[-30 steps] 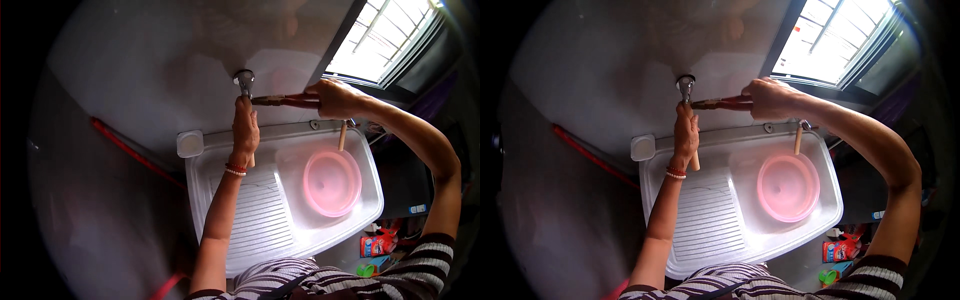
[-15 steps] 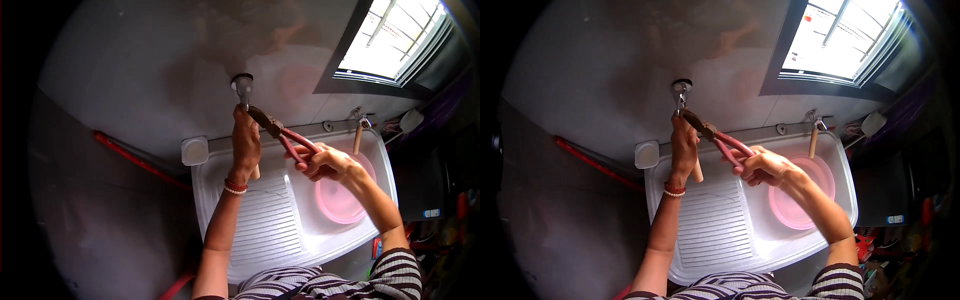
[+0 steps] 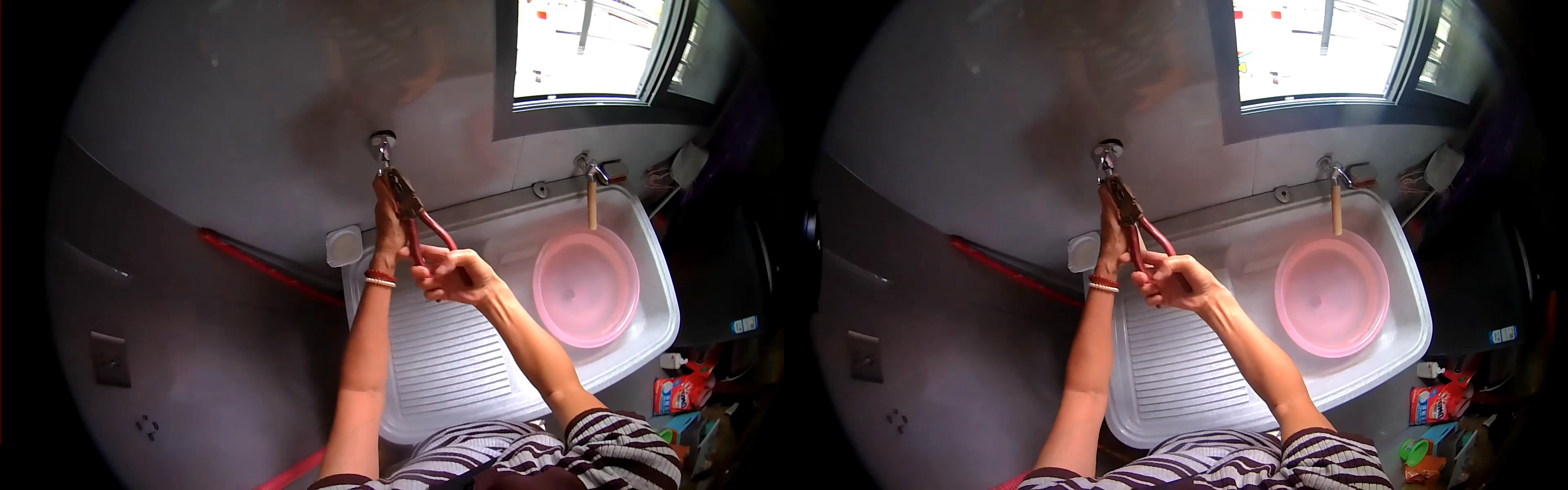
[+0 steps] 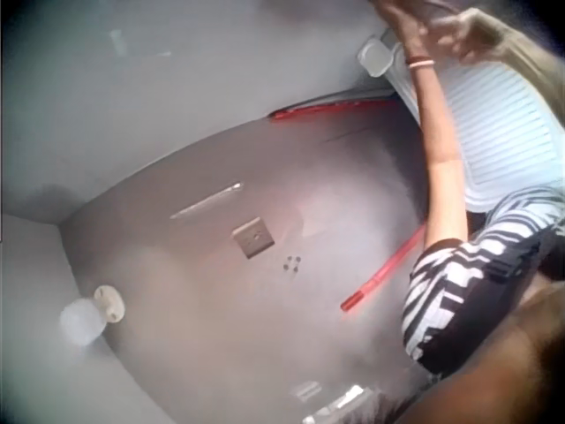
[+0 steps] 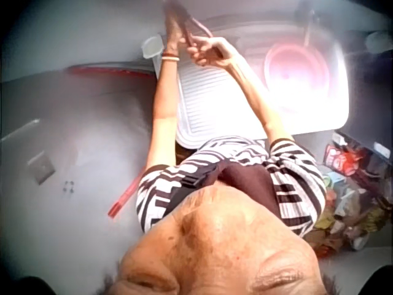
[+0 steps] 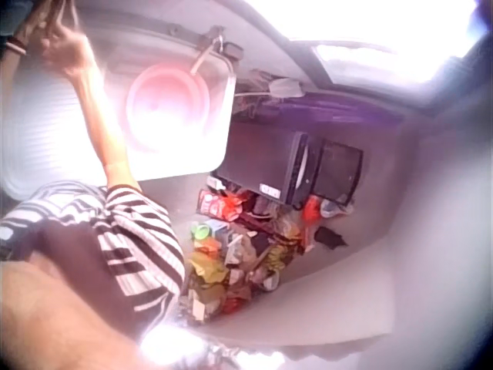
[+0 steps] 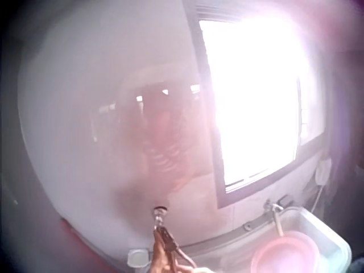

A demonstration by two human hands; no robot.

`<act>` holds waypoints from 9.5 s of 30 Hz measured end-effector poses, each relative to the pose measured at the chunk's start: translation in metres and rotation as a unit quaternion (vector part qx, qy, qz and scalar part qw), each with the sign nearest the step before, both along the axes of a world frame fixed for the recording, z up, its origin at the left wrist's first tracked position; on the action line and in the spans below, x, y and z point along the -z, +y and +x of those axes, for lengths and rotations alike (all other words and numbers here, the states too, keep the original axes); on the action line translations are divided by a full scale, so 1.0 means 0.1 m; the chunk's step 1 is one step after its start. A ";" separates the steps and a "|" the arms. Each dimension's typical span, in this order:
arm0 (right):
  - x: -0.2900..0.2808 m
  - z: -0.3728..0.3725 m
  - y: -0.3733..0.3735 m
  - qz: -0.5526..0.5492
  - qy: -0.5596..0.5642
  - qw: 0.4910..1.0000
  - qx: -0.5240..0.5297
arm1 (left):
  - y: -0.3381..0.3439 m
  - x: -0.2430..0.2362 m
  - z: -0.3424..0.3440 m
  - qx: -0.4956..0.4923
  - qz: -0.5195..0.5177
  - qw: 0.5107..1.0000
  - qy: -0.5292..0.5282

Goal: The person repairs a faucet by wrapping wire around the handle and base, using pliers to tighten and cut the wire.

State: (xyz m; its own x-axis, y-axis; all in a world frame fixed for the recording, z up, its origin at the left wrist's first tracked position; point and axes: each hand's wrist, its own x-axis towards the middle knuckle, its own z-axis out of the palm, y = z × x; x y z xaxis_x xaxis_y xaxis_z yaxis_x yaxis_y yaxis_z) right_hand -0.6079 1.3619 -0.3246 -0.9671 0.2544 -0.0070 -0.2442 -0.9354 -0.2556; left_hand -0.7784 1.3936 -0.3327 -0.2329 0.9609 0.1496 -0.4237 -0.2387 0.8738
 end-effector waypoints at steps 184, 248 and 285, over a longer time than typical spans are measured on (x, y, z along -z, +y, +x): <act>-1.50 0.23 0.59 0.884 -0.451 0.079 0.097 | 0.36 -0.64 0.98 0.142 0.044 0.872 -0.467; -1.44 0.43 1.06 0.530 -0.542 0.624 -0.190 | 0.48 -0.83 1.07 -0.207 -0.210 0.878 -0.377; -0.72 0.50 0.83 0.823 -0.393 -0.255 0.323 | 0.46 -0.78 1.23 -0.201 -0.149 0.916 -0.314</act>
State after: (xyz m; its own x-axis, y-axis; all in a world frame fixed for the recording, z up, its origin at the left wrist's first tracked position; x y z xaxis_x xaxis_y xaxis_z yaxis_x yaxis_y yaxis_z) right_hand -0.5578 1.4449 -0.2530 -0.6714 0.3177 0.6695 0.7246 0.4709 0.5032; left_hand -0.6550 1.4397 -0.2549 -0.5274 0.7544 -0.3907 -0.7954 -0.2768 0.5392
